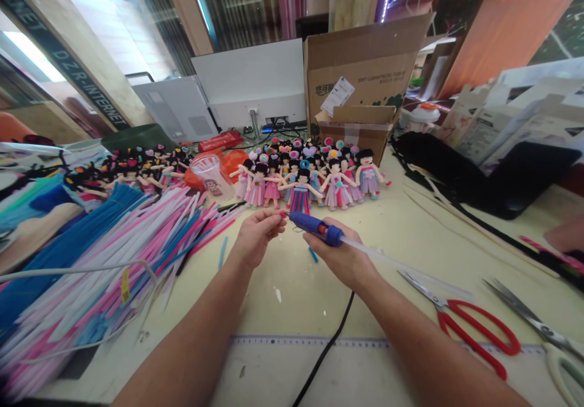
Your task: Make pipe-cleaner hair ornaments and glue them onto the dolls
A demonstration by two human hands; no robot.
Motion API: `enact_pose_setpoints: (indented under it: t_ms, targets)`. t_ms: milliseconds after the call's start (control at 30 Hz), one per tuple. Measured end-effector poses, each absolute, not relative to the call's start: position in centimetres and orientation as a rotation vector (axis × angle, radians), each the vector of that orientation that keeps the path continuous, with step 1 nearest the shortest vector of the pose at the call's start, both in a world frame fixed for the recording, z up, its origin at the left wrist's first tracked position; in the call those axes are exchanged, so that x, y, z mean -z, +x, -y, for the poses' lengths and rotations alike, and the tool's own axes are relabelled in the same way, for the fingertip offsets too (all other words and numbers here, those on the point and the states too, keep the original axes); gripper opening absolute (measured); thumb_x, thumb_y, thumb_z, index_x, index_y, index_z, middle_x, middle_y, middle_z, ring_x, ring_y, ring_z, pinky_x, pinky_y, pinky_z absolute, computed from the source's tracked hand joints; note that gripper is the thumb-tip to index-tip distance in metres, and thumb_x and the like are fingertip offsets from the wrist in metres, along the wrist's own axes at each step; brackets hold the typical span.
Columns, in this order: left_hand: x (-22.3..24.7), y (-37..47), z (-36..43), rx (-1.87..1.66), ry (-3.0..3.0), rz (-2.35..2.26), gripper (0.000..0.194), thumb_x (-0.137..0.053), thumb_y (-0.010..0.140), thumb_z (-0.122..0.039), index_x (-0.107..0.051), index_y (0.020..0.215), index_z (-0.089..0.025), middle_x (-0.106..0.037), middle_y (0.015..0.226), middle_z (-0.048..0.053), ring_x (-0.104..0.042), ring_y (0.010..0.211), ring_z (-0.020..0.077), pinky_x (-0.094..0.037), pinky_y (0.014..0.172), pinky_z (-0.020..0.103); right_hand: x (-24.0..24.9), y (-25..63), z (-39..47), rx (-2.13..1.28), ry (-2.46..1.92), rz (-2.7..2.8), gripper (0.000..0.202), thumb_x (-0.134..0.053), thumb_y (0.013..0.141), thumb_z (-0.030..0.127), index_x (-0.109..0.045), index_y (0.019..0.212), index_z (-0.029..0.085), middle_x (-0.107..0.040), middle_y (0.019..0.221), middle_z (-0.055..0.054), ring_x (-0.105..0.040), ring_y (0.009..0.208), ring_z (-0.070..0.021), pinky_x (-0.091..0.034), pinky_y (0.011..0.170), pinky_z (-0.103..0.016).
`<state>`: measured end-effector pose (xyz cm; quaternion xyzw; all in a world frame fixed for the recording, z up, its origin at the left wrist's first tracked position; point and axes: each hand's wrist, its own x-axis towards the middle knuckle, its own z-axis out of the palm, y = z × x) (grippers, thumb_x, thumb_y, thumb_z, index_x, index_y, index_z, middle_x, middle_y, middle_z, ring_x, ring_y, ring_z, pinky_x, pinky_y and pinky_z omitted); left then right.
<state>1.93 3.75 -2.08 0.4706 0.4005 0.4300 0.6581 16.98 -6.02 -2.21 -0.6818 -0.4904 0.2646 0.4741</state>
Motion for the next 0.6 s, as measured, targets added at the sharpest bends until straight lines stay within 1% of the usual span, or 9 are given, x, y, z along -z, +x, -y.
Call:
enact_pose_setpoints:
  t_ms: [300,600]
  targets:
    - [2.00,1.98,-3.70,-0.976,1.073,-0.920,0.024,-0.075,0.052,-0.030,-0.067,0.069,-0.015,-0.067,0.060,0.003,-0.056,0.051,0.0097,-0.037,0.055,0.022,1.86,16.71,6.02,-0.692,-1.670,1.147,0.028,-0.061,0.069,0.047,-0.054,0.069,0.020,-0.040,0.054,0.006,-0.034,0.050,-0.0092,-0.029,0.047,-0.024]
    - [2.18,1.94,-3.77,-0.978,1.089,-0.912,0.025,-0.076,0.054,-0.032,-0.067,0.070,-0.016,-0.067,0.062,0.002,-0.058,0.053,0.0102,-0.037,0.057,0.023,1.83,16.75,6.08,-0.657,-1.685,1.172,0.027,-0.061,0.070,0.045,-0.055,0.069,0.020,-0.041,0.053,0.006,-0.033,0.049,-0.0088,-0.030,0.046,-0.023]
